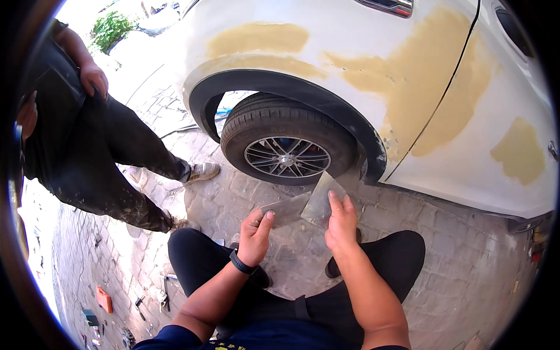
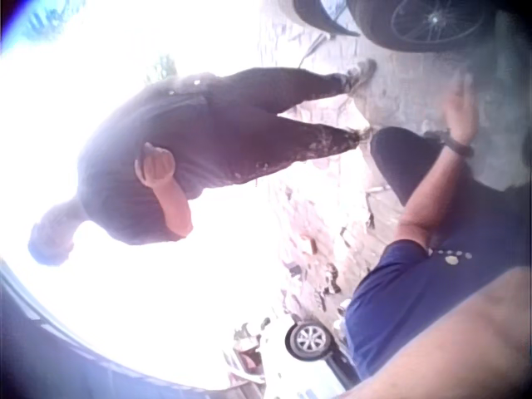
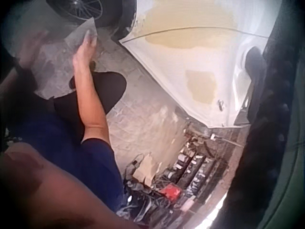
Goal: The person applies beige body filler to the side panel of a white car using a metal spreader. They repeatedly scoop filler from a secondary spreader and smooth it onto the vehicle's surface, covering areas around the wheel arch and door.
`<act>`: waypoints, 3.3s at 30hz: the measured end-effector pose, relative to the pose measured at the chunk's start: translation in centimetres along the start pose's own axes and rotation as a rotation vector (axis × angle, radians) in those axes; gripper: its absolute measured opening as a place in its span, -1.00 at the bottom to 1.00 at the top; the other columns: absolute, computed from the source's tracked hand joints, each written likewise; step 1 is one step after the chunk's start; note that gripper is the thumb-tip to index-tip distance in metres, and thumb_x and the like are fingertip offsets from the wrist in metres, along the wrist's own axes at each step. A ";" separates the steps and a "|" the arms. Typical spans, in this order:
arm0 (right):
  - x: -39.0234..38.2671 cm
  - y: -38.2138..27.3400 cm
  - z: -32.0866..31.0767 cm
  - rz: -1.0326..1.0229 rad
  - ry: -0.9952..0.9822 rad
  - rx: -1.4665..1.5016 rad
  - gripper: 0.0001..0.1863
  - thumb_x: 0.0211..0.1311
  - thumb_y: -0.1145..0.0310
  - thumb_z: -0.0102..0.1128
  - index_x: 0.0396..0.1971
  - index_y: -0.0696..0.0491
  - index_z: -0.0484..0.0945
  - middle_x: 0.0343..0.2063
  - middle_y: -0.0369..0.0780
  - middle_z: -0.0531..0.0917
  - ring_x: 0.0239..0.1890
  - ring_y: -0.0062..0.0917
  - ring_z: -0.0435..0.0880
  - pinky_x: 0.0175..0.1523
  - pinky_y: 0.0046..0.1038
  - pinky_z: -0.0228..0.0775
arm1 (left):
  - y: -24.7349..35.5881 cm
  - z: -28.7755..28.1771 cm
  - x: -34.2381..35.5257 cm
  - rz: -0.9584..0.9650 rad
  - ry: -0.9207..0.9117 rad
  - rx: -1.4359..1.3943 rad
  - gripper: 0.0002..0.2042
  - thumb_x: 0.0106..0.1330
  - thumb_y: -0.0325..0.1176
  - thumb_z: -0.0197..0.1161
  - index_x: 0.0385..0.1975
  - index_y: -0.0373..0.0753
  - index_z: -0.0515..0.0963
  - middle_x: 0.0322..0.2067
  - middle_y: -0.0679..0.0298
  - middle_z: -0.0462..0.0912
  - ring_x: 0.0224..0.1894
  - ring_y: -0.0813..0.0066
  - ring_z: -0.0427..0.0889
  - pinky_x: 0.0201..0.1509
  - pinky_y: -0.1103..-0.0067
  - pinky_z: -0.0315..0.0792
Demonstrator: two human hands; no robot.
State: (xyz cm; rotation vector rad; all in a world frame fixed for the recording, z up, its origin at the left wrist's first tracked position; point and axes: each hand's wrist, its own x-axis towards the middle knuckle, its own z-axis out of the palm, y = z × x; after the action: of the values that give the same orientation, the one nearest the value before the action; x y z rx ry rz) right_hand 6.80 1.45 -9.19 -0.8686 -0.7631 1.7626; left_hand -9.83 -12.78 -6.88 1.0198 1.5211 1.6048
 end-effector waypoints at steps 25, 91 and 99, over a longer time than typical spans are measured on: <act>-2.5 -1.0 -0.2 0.218 -0.538 0.124 -0.68 0.41 0.34 0.07 0.04 0.16 0.58 -0.07 -0.19 0.71 0.00 -0.50 0.67 0.15 -0.40 0.49 | -1.3 1.3 0.8 -0.300 -0.114 -0.283 -0.57 0.41 -0.41 0.45 0.20 -0.36 0.50 0.09 0.18 0.66 0.11 0.49 0.63 0.18 0.47 0.53; -2.2 0.1 -2.3 -0.217 -0.074 -0.450 -0.74 0.51 0.31 0.23 -0.06 0.23 0.62 -0.28 -0.16 0.77 -0.27 -0.57 0.67 -0.13 -0.37 0.52 | 0.6 3.9 -0.9 -0.064 -0.292 -0.097 -0.53 0.65 -0.35 0.04 0.43 -0.50 0.35 0.33 0.02 0.53 0.36 0.29 0.49 0.46 0.41 0.33; -4.3 0.1 -1.2 -0.337 -0.346 -0.625 -0.71 0.48 0.28 0.24 -0.30 0.23 0.48 -0.49 -0.10 0.55 -0.36 -0.60 0.44 -0.22 -0.28 0.39 | -3.3 3.2 -1.5 -0.262 -0.346 -0.452 -0.39 0.51 -0.36 0.11 0.52 -0.41 0.18 0.36 0.04 0.44 0.39 0.20 0.45 0.45 0.33 0.34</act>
State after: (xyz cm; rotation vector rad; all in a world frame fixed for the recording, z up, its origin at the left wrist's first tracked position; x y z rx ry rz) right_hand 8.87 -2.55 -9.04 -0.7710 -1.6441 1.3940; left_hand -6.39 -12.38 -10.26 0.7582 0.9560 1.4103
